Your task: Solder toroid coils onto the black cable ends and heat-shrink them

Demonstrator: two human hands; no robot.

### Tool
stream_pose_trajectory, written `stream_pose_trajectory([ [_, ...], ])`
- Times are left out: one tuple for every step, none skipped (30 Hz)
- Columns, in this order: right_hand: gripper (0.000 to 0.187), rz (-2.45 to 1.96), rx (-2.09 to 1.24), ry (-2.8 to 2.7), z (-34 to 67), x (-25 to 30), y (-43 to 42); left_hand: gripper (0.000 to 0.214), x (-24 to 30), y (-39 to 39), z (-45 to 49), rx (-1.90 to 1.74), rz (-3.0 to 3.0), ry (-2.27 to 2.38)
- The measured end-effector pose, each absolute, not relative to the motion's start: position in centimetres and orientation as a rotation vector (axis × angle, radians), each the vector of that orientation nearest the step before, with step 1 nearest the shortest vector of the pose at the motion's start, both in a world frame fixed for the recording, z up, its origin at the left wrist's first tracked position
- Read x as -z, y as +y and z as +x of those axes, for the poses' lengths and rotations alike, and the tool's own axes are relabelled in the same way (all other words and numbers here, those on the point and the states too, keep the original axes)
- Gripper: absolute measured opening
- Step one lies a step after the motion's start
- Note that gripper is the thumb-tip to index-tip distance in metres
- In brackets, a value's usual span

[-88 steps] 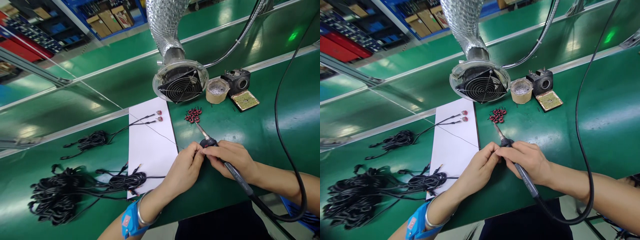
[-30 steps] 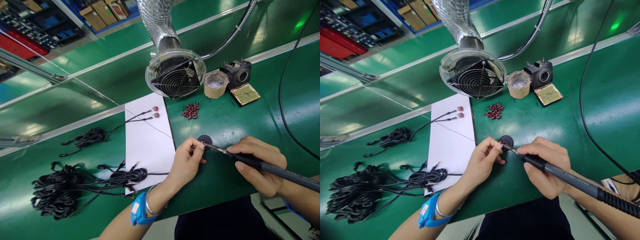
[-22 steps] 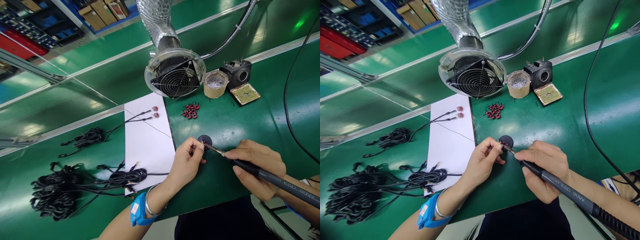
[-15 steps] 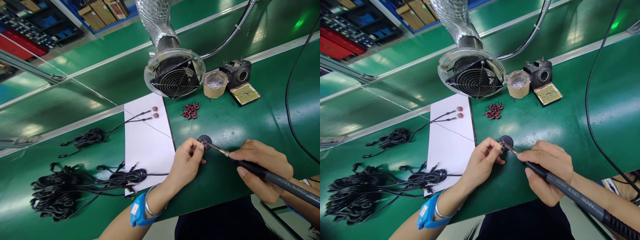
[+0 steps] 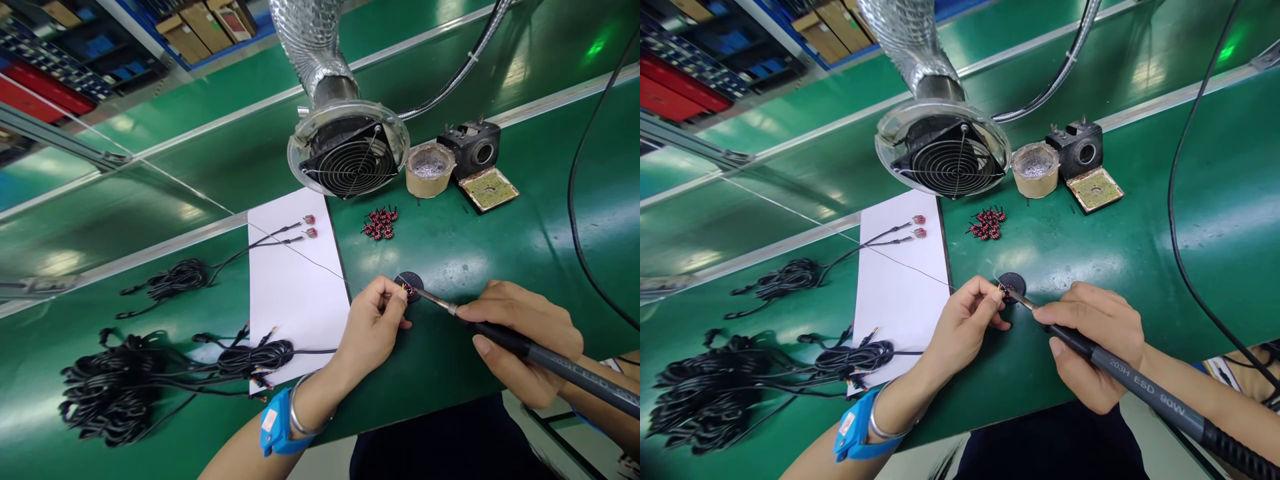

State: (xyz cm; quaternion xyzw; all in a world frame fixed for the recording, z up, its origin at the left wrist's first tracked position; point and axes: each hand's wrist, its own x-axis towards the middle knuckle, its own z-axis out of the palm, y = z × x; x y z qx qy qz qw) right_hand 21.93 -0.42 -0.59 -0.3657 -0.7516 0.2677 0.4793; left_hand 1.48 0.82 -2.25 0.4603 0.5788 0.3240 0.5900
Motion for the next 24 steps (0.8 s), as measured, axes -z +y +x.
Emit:
stream_pose_trajectory([
  [0.038,-0.895,-0.653,-1.834,22.0,0.7,-0.4,0.023,2.3,0.8,1.5,-0.755,1.071,1.345],
  [0.038,-0.894,-0.648,-1.834,22.0,0.7,-0.4,0.024,2.3,0.8,1.5,-0.755,1.069,1.343],
  [0.038,-0.891,-0.641,-1.837,22.1,0.8,-0.4,0.024,2.3,0.7,1.5,-0.756,1.067,1.341],
  [0.038,-0.886,-0.629,-1.839,22.2,0.8,-0.3,0.025,2.3,0.7,1.5,-0.755,1.064,1.341],
  [0.038,-0.879,-0.609,-1.843,22.3,0.7,-0.2,0.026,2.3,0.7,1.5,-0.753,1.063,1.344],
  [0.038,-0.871,-0.582,-1.85,22.4,0.6,0.1,0.027,2.4,0.7,1.5,-0.748,1.063,1.347],
  [0.038,-0.866,-0.55,-1.864,22.6,0.5,0.5,0.027,2.4,0.7,1.5,-0.738,1.062,1.352],
  [0.037,-0.859,-0.511,-1.885,22.8,0.3,0.9,0.028,2.5,0.7,1.5,-0.729,1.06,1.356],
  [0.037,-0.847,-0.463,-1.911,23.0,0.1,1.6,0.028,2.5,0.7,1.5,-0.721,1.055,1.357],
  [0.036,-0.836,-0.402,-1.932,23.2,0.0,2.4,0.028,2.6,0.6,1.4,-0.715,1.049,1.357],
  [0.035,-0.83,-0.334,-1.95,23.4,-0.1,3.3,0.028,2.6,0.6,1.4,-0.71,1.046,1.355],
  [0.035,-0.833,-0.262,-1.957,23.5,0.0,4.3,0.029,2.7,0.6,1.3,-0.705,1.049,1.353],
  [0.035,-0.843,-0.184,-1.947,23.7,0.3,5.5,0.029,2.7,0.6,1.2,-0.697,1.058,1.353],
  [0.036,-0.864,-0.111,-1.929,24.0,0.6,6.7,0.029,2.7,0.5,1.1,-0.687,1.072,1.354],
  [0.037,-0.902,-0.052,-1.904,24.2,1.2,7.9,0.029,2.6,0.5,1.0,-0.672,1.087,1.354],
  [0.037,-0.938,-0.002,-1.879,24.4,1.8,9.0,0.029,2.6,0.4,0.9,-0.654,1.1,1.353],
  [0.036,-0.984,0.019,-1.883,24.6,2.4,9.9,0.03,2.5,0.4,0.8,-0.633,1.109,1.348],
  [0.036,-1.033,0.014,-1.907,24.8,2.9,10.6,0.03,2.3,0.3,0.7,-0.611,1.111,1.341],
  [0.036,-1.062,0.001,-1.933,25.0,3.4,11.1,0.03,2.2,0.3,0.7,-0.591,1.11,1.332],
  [0.036,-1.081,-0.025,-1.955,25.0,3.8,11.2,0.029,2.0,0.2,0.6,-0.577,1.106,1.326],
  [0.036,-1.079,-0.056,-1.965,25.0,4.0,11.0,0.028,1.9,0.2,0.5,-0.568,1.098,1.323],
  [0.036,-1.054,-0.093,-1.967,24.9,4.1,10.5,0.029,1.8,0.1,0.5,-0.563,1.09,1.323],
  [0.035,-1.019,-0.136,-1.968,24.6,4.2,9.9,0.031,1.7,0.1,0.4,-0.558,1.087,1.326],
  [0.032,-0.974,-0.179,-1.98,24.2,4.2,9.1,0.035,1.6,0.1,0.4,-0.551,1.095,1.334],
])
